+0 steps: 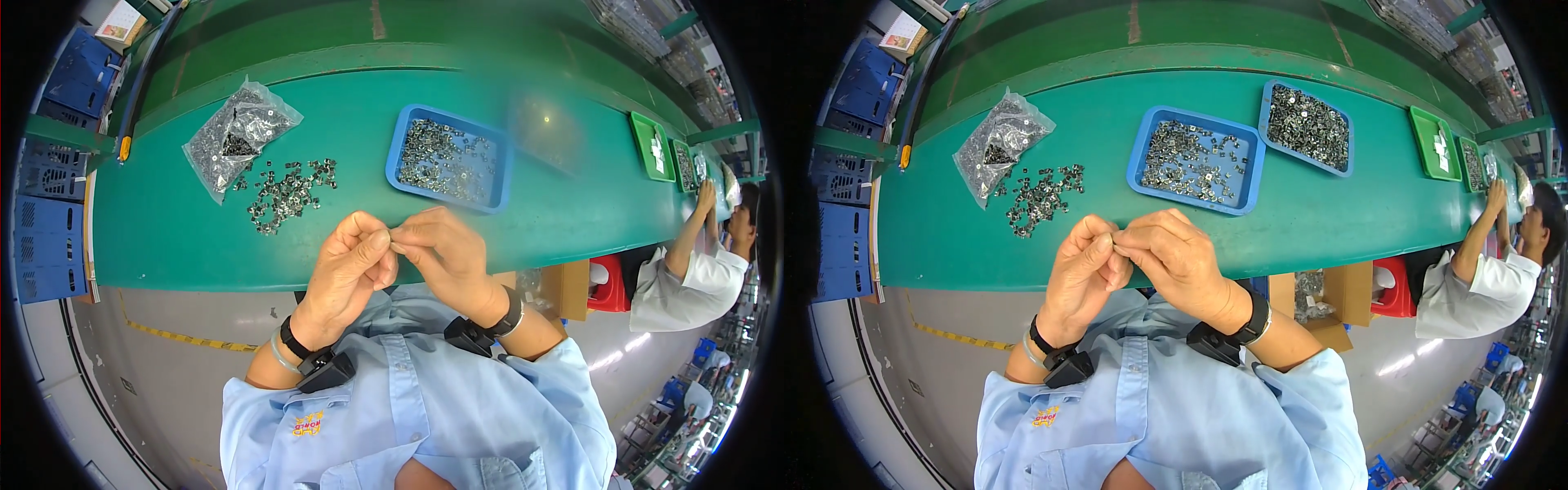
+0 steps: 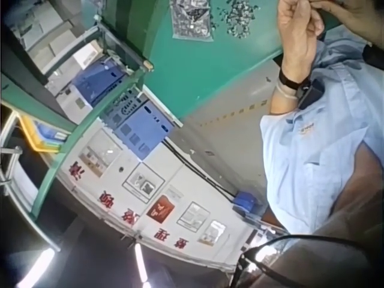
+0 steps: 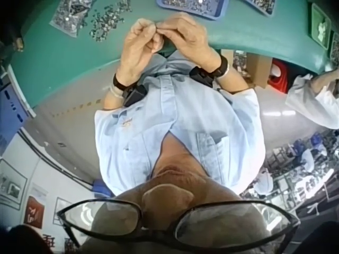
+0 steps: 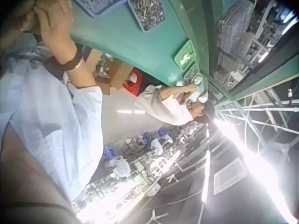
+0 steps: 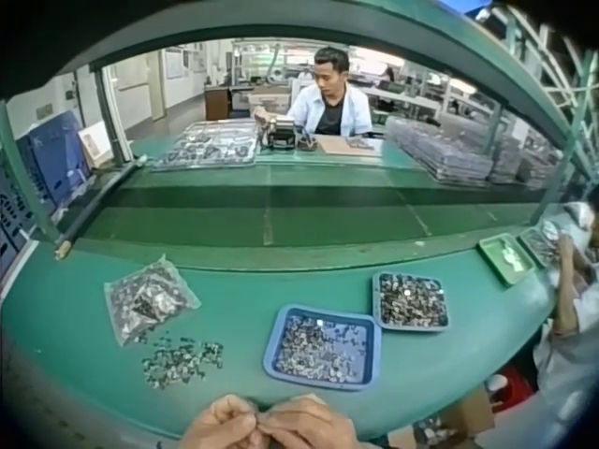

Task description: The person picks up a small component from the green surface and joins it with another piece by hand, then places the assembled unit into a blue tray.

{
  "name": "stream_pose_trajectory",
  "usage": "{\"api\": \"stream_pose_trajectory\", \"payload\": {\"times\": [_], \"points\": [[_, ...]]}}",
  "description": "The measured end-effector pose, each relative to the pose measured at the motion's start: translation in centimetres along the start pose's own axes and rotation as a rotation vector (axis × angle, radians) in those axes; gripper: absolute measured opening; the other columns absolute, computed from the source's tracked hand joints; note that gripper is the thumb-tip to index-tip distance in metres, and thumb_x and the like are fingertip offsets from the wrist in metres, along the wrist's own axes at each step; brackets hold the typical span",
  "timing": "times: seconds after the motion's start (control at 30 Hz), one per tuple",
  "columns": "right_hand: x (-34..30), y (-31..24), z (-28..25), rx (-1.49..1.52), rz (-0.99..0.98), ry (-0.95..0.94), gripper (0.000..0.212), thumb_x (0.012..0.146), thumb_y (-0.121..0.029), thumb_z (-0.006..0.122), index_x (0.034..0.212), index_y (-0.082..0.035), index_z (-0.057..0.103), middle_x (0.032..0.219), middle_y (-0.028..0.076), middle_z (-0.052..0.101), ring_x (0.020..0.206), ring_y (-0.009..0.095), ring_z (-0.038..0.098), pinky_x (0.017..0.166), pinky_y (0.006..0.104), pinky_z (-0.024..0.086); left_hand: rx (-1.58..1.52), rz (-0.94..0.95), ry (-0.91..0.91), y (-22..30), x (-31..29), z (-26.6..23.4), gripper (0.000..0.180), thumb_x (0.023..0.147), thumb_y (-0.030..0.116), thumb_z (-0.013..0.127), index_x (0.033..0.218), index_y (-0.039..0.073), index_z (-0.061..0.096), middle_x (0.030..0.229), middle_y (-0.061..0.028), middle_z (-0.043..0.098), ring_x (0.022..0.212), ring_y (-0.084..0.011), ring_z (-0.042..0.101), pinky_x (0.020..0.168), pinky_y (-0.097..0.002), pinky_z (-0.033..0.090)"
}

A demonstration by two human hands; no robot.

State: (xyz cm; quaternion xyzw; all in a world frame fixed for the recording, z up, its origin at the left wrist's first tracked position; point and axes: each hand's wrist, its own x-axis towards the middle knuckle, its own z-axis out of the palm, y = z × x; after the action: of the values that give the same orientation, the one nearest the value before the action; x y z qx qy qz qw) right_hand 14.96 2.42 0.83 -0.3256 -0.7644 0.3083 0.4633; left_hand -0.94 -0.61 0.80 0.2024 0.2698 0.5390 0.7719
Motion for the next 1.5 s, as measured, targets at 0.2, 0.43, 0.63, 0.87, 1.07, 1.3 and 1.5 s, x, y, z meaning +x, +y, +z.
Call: {"api": "stream_pose_trajectory", "payload": {"times": [0.2,0.43,0.63,0.87,1.07,1.3,1.5], "points": [[0.4,0.2,-0.3,-0.034,-0.013,-0.015,0.017,0.074,-0.002,0.07,0.09,-0.005,0.064,0.088,0.007,0.063,0.081,0.024,0.06,0.07,0.0326,0.049,0.149,-0.02,0.066,0.8,-0.2,0.3,0.014,0.092,0.019,0.056,0.09,0.006,0.053,0.068,-0.0033,0.057,0.055,-0.0091,0.05,0.047,-0.0208,0.038],[0.4,0.3,-0.1,0.01,0.006,-0.011,0.017,0.074,-0.001,0.07,0.09,-0.004,0.064,0.087,0.007,0.063,0.081,0.024,0.06,0.071,0.0329,0.048,0.156,-0.013,0.088,1.1,-0.3,0.7,0.014,0.093,0.02,0.055,0.092,0.005,0.054,0.069,-0.003,0.057,0.056,-0.0084,0.05,0.047,-0.0206,0.038],[0.2,0.4,0.1,0.022,0.039,-0.01,0.018,0.073,-0.001,0.07,0.09,-0.004,0.064,0.088,0.007,0.064,0.081,0.024,0.06,0.072,0.0332,0.048,0.233,0.004,0.103,1.2,-0.2,0.7,0.014,0.093,0.019,0.055,0.093,0.005,0.055,0.069,-0.0021,0.056,0.057,-0.008,0.05,0.049,-0.02,0.038],[0.8,0.8,-0.2,-0.102,-0.075,-0.025,0.017,0.075,-0.001,0.069,0.09,-0.005,0.062,0.088,0.008,0.063,0.08,0.024,0.059,0.071,0.0336,0.048,0.352,0.029,0.163,1.2,-0.2,0.8,0.015,0.094,0.02,0.053,0.092,0.005,0.054,0.068,-0.002,0.055,0.057,-0.0081,0.049,0.05,-0.0202,0.038],[0.4,0.3,0.1,0.137,0.045,0.044,0.015,0.077,-0.002,0.068,0.091,-0.005,0.061,0.085,0.007,0.063,0.078,0.023,0.058,0.07,0.0338,0.047,0.0,-0.05,-0.018,0.8,0.0,0.7,0.018,0.095,0.022,0.05,0.094,0.005,0.052,0.067,-0.0027,0.053,0.054,-0.011,0.048,0.045,-0.0241,0.035],[0.6,0.7,0.1,0.121,-0.075,0.051,0.017,0.077,-0.002,0.066,0.092,-0.006,0.061,0.083,0.007,0.062,0.074,0.022,0.061,0.06,0.0306,0.049,-0.189,-0.08,-0.064,-0.2,0.0,0.4,0.017,0.094,0.023,0.052,0.094,0.006,0.052,0.068,-0.0032,0.053,0.053,-0.0114,0.047,0.046,-0.0253,0.034],[1.0,0.6,-0.1,0.086,-0.112,0.027,0.016,0.077,-0.002,0.066,0.091,-0.006,0.06,0.082,0.007,0.062,0.073,0.022,0.061,0.059,0.031,0.049,-0.178,-0.078,-0.043,0.1,0.0,0.6,0.016,0.094,0.023,0.053,0.094,0.007,0.053,0.067,-0.0037,0.054,0.053,-0.0116,0.047,0.047,-0.0254,0.034]]}}
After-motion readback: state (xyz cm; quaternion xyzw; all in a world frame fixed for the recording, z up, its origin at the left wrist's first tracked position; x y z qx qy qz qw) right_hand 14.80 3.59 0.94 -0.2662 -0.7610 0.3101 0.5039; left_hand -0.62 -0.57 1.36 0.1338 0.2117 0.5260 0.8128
